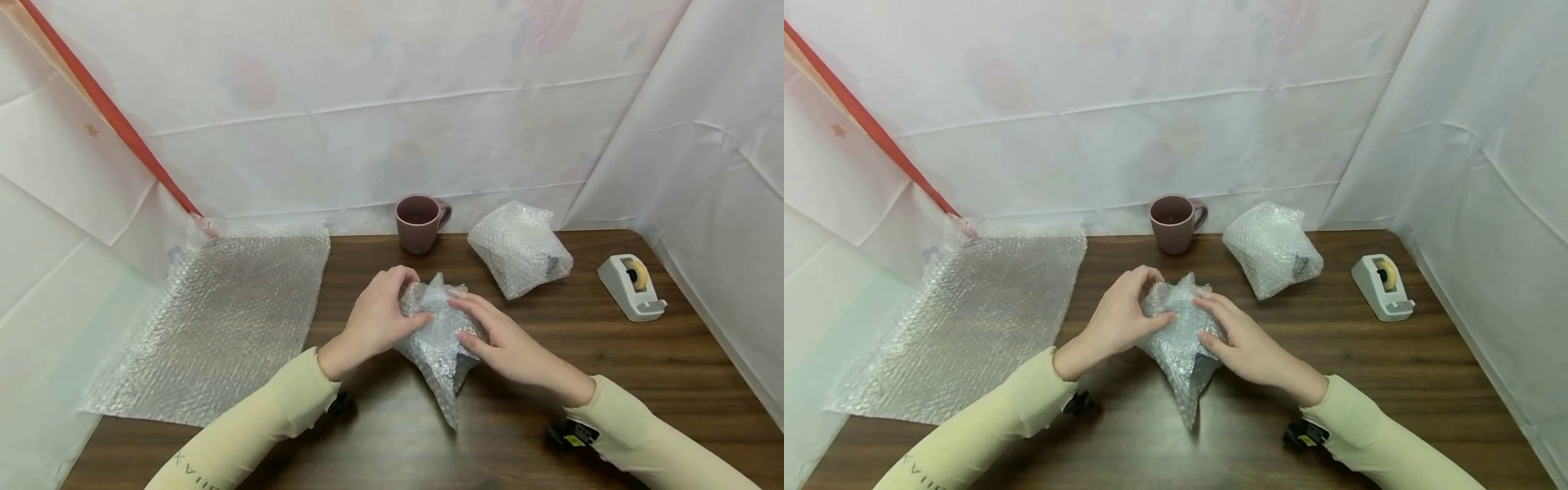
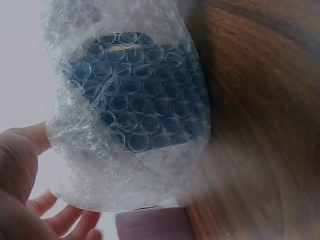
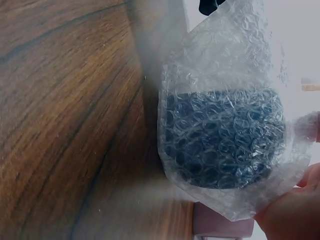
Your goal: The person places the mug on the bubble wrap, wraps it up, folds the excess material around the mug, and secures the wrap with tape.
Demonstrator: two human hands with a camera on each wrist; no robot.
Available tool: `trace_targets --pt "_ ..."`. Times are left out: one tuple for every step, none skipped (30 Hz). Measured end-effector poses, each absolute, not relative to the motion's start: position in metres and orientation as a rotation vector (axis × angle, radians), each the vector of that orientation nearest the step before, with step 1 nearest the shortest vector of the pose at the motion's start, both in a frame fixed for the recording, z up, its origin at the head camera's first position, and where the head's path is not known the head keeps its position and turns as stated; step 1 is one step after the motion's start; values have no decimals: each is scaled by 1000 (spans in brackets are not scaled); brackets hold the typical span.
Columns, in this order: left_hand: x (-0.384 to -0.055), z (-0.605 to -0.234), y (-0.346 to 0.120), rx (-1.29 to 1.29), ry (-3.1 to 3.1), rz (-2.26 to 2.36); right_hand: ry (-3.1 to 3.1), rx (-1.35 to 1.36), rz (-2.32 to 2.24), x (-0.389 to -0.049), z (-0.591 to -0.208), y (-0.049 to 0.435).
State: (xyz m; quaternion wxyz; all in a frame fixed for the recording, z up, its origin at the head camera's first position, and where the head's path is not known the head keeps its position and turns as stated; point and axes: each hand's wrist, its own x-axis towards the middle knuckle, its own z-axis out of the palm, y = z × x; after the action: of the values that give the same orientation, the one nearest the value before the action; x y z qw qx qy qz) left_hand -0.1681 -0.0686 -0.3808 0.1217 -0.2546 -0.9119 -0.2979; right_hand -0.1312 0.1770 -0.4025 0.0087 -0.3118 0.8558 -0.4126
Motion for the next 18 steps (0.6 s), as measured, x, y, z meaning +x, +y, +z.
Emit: trace_targets --pt "-168 -381 -69 -780 -2611 -825 2667 -968 -1292 -131 -402 177" --pt "-167 -381 -69 -827 -2552 -778 2660 -959 -1294 -131 -401 178" --pt "-167 -381 -69 -890 -2487 -722 2658 -953 -1294 -132 -401 178" --pt "-166 -381 -70 -967 -2420 -663 2654 -951 -1296 -132 -401 178" --pt "-164 -380 -70 -1042 -2362 -599 2651 -943 -1295 -132 -400 178" --pt "-161 -380 -71 -1112 -2318 -536 2650 -951 -1296 -132 -400 178" --pt "-159 -380 -71 -1176 -2291 -478 2648 -959 -1299 -133 -401 178" --pt "-156 -380 -72 -1239 -2273 -430 2652 -967 -1297 -133 -401 178" --pt "-154 -381 -73 -1295 -2270 -387 2656 -975 -1298 -133 -402 178" --pt "-152 -382 -73 -1337 -2276 -352 2661 -976 -1298 -133 -402 178" --pt "-150 -384 -74 -1366 -2297 -333 2654 -975 -1308 -133 -403 178" --pt "-149 -386 -75 -1388 -2329 -340 2633 -972 -1332 -134 -403 178" --pt "-149 -388 -76 -1413 -2357 -360 2606 -958 -1358 -134 -403 179" --pt "-149 -390 -78 -1449 -2376 -380 2573 -946 -1387 -134 -403 179" --pt "-149 -391 -78 -1491 -2390 -394 2540 -934 -1417 -134 -403 180" --pt "-150 -392 -79 -1534 -2401 -407 2507 -922 -1448 -134 -403 180" --pt "-151 -394 -80 -1575 -2411 -414 2470 -913 -1480 -135 -402 181" --pt "-152 -394 -80 -1615 -2416 -415 2446 -906 -1499 -136 -402 181"
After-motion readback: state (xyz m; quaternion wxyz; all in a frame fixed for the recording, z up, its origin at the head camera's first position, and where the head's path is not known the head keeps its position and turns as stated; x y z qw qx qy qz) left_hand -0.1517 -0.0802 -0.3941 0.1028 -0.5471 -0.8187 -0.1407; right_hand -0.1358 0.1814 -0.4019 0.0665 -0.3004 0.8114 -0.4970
